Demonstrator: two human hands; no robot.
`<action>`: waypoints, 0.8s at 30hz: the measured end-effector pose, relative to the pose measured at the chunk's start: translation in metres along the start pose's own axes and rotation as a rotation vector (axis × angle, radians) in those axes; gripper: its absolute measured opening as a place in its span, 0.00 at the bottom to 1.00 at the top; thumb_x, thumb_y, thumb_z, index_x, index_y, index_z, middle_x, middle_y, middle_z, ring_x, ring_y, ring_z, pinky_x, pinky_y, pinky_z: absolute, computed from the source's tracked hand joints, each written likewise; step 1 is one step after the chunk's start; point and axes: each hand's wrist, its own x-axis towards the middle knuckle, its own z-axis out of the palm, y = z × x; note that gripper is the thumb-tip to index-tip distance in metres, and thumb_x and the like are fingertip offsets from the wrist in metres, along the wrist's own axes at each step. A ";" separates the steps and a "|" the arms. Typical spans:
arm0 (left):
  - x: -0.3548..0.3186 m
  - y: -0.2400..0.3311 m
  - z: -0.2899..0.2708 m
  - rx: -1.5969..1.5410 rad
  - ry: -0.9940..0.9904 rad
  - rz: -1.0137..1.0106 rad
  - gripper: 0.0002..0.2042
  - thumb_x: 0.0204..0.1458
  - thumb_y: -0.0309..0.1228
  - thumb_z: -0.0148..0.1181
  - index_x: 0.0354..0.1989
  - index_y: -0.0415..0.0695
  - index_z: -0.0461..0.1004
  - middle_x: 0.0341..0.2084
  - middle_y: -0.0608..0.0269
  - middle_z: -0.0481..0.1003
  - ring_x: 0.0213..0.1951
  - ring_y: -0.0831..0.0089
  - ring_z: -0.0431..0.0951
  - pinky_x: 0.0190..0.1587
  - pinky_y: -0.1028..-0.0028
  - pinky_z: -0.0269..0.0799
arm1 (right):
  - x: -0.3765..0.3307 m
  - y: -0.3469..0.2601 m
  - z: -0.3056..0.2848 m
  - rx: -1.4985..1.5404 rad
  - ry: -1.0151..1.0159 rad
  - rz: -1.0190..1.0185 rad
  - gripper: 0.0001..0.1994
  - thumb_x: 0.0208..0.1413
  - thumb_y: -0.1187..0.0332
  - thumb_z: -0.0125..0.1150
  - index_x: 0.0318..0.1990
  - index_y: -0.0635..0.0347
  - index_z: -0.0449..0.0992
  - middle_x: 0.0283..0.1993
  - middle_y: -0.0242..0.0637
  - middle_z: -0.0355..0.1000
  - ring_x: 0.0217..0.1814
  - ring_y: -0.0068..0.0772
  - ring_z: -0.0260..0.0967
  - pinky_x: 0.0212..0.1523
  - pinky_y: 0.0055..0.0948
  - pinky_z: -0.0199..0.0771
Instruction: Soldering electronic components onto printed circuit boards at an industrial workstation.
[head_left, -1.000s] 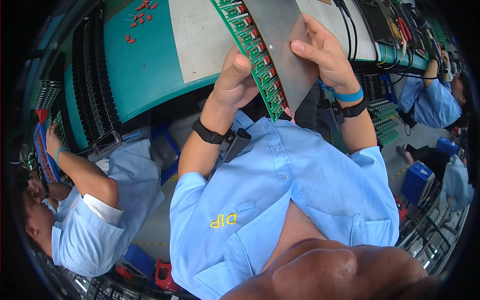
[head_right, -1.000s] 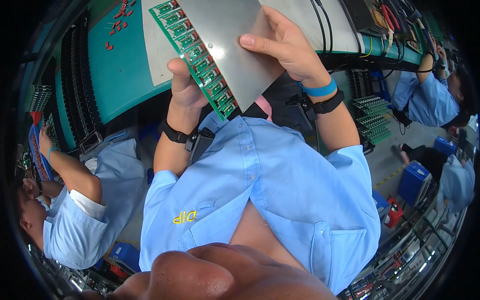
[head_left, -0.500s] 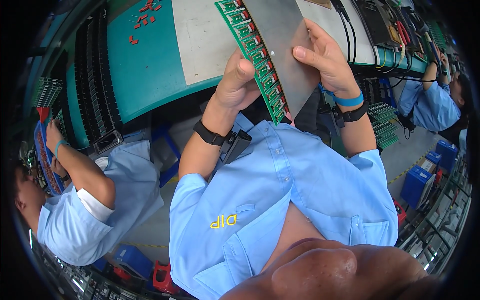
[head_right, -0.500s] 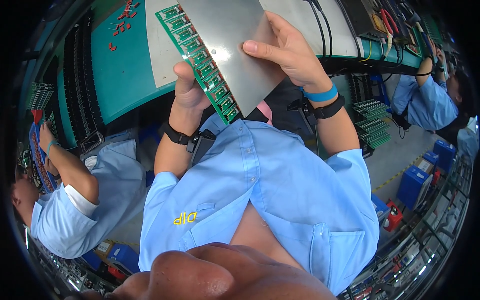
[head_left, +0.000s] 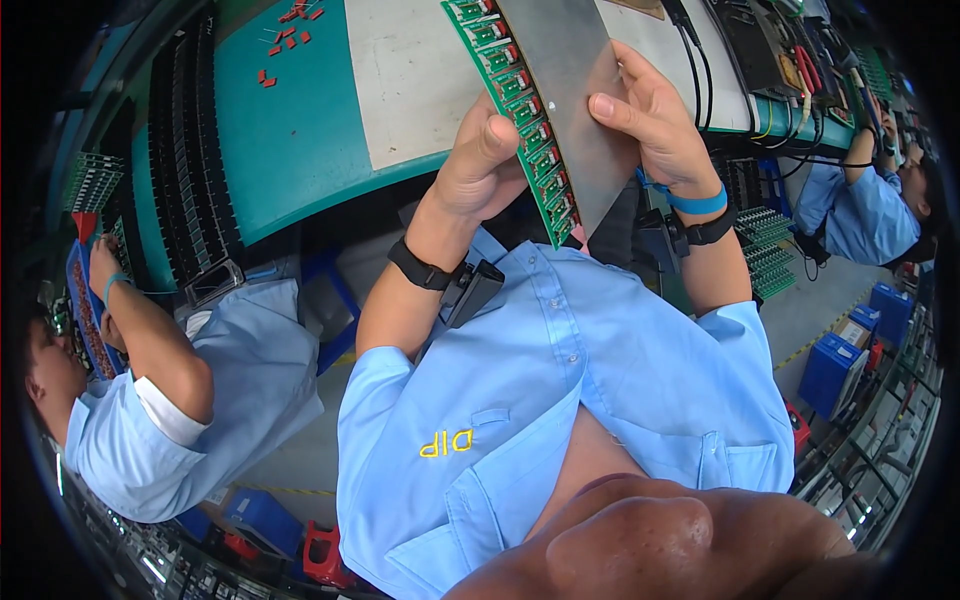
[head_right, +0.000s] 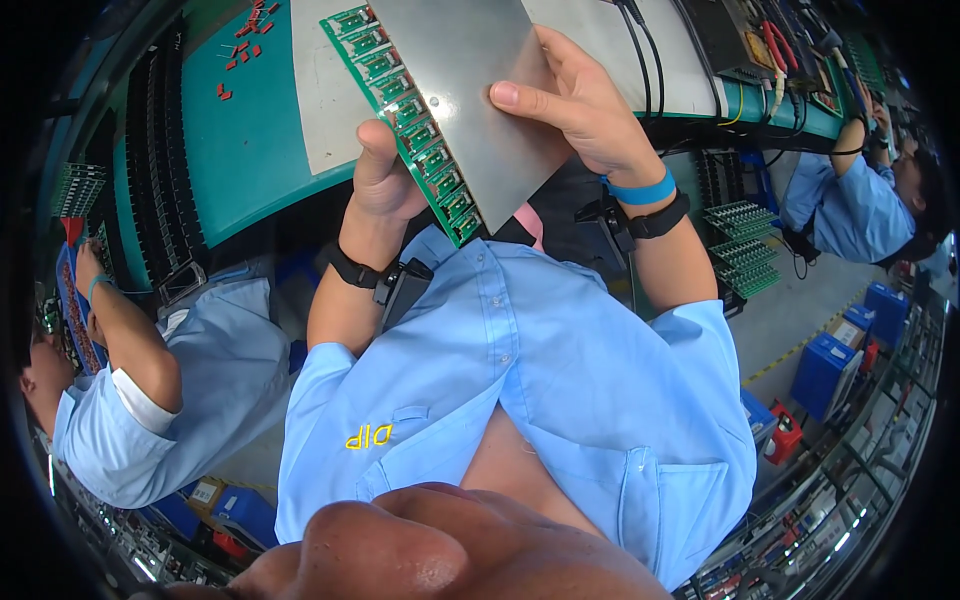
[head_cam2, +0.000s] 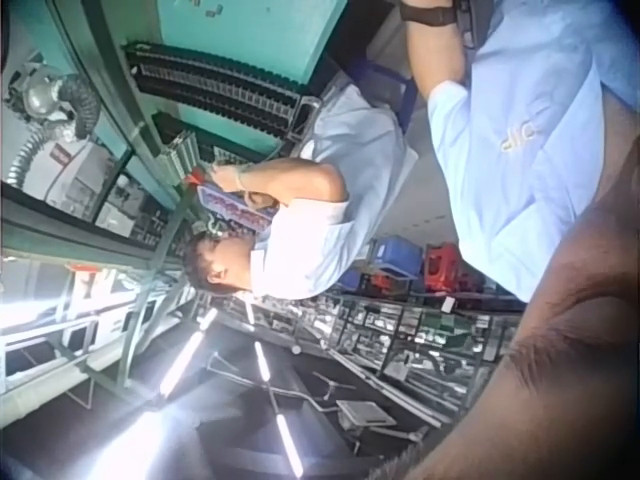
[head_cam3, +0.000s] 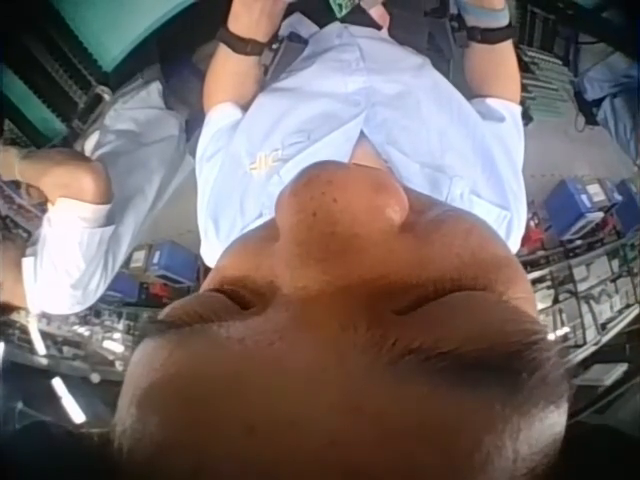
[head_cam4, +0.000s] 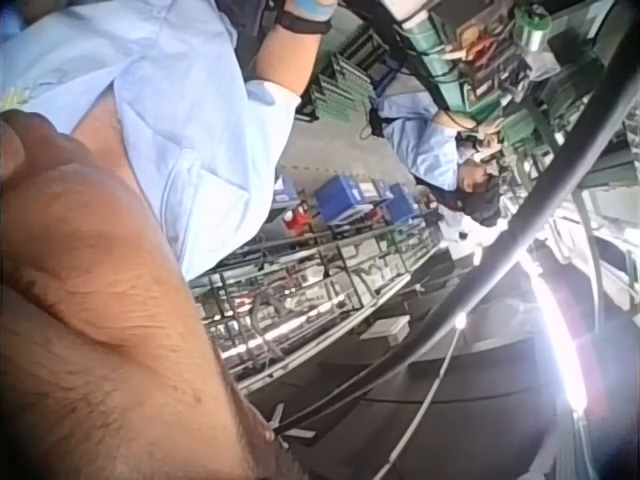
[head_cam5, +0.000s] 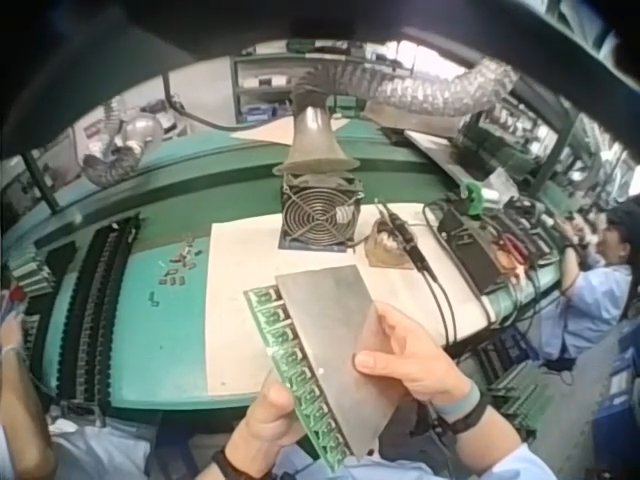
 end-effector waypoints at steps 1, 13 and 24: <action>0.000 0.000 0.000 0.006 0.003 -0.004 0.50 0.49 0.59 0.72 0.72 0.40 0.56 0.62 0.56 0.72 0.62 0.65 0.75 0.62 0.62 0.75 | 0.001 0.001 -0.001 -0.007 -0.008 -0.001 0.40 0.60 0.63 0.71 0.74 0.68 0.56 0.70 0.44 0.65 0.73 0.36 0.62 0.74 0.34 0.57; -0.004 0.001 0.008 0.069 0.006 -0.008 0.54 0.49 0.62 0.70 0.76 0.41 0.49 0.66 0.56 0.67 0.65 0.65 0.72 0.64 0.61 0.74 | -0.002 0.001 -0.004 0.039 -0.026 0.019 0.37 0.58 0.68 0.72 0.72 0.67 0.60 0.63 0.43 0.71 0.66 0.34 0.69 0.68 0.33 0.68; 0.003 0.001 0.011 0.210 0.066 0.170 0.50 0.48 0.59 0.74 0.70 0.41 0.56 0.66 0.57 0.64 0.65 0.66 0.69 0.65 0.63 0.69 | 0.000 -0.014 -0.008 0.014 -0.029 0.003 0.38 0.57 0.69 0.72 0.72 0.67 0.58 0.61 0.43 0.73 0.63 0.33 0.72 0.66 0.33 0.69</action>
